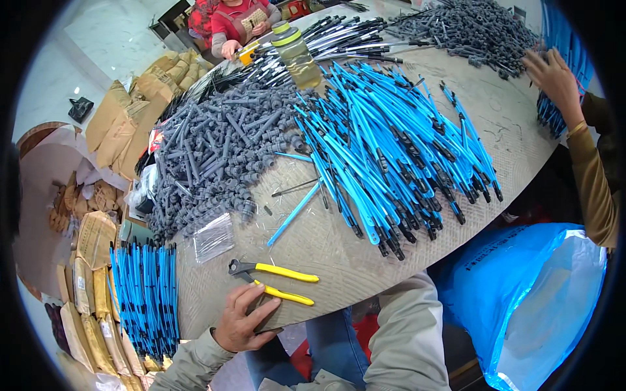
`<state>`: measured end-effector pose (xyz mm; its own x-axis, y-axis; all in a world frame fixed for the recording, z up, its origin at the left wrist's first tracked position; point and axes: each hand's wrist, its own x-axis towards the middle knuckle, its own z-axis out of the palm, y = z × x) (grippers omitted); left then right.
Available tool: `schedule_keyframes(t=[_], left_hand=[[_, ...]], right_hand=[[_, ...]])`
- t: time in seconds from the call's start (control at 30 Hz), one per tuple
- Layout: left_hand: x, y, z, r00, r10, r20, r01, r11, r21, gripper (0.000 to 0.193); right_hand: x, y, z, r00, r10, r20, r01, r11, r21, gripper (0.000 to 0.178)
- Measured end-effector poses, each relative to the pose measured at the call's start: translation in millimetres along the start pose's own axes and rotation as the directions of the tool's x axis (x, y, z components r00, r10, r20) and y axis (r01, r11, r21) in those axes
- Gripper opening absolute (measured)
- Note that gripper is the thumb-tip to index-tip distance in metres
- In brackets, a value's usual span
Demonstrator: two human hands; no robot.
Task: The person threads wire through sets of plastic rods, inserts the rods into a central plastic hub, tightens the wire around the hub using pliers, and ties the assembled brush units together with a plastic ribbon.
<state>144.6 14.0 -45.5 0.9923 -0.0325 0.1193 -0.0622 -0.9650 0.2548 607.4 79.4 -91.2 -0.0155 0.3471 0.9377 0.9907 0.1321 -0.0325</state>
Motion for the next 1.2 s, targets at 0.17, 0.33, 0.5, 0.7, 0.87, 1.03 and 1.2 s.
schedule_keyframes(t=[0.17, 0.33, 0.5, 0.7, 0.87, 1.03, 1.2], left_hand=[[-2.9, 1.8, -5.5, 1.0, -0.004, 0.017, 0.004, 1.0, 0.0, 0.062], [-12.3, 2.2, -0.9, 1.0, 0.0, -0.008, 0.0, 1.0, -0.005, 0.063], [-7.4, -6.1, 4.8, 0.999, 0.026, -0.029, -0.028, 0.997, -0.075, 0.066], [-1.6, -11.2, 11.4, 0.999, 0.042, -0.022, -0.043, 0.998, -0.037, 0.064], [-7.5, -1.1, 7.5, 0.999, 0.038, -0.016, -0.038, 0.999, 0.017, 0.064], [-4.9, 8.5, 22.0, 0.995, 0.078, -0.057, -0.078, 0.997, -0.006, 0.065], [-13.6, 6.0, 18.4, 0.999, 0.021, -0.046, -0.018, 0.999, 0.049, 0.065]], right_hand=[[-23.3, 7.6, -11.4, 0.997, 0.042, 0.06, -0.042, 0.999, -0.008, 0.035], [-46.0, 4.1, -26.3, 0.989, 0.088, 0.121, -0.086, 0.996, -0.018, 0.038], [-132.2, -30.9, -47.2, 0.936, 0.255, 0.244, -0.252, 0.967, -0.043, 0.04], [-320.9, -182.1, -148.8, 0.654, 0.648, 0.39, -0.616, 0.756, -0.223, 0.042], [-326.5, -213.9, -180.7, 0.332, 0.207, 0.92, 0.331, 0.888, -0.319, 0.039], [-424.9, -251.1, -176.3, 0.023, 0.568, 0.822, -0.35, 0.775, -0.526, 0.033], [-412.3, -277.0, -135.2, -0.12, 0.768, 0.629, -0.501, 0.5, -0.706, 0.024]])
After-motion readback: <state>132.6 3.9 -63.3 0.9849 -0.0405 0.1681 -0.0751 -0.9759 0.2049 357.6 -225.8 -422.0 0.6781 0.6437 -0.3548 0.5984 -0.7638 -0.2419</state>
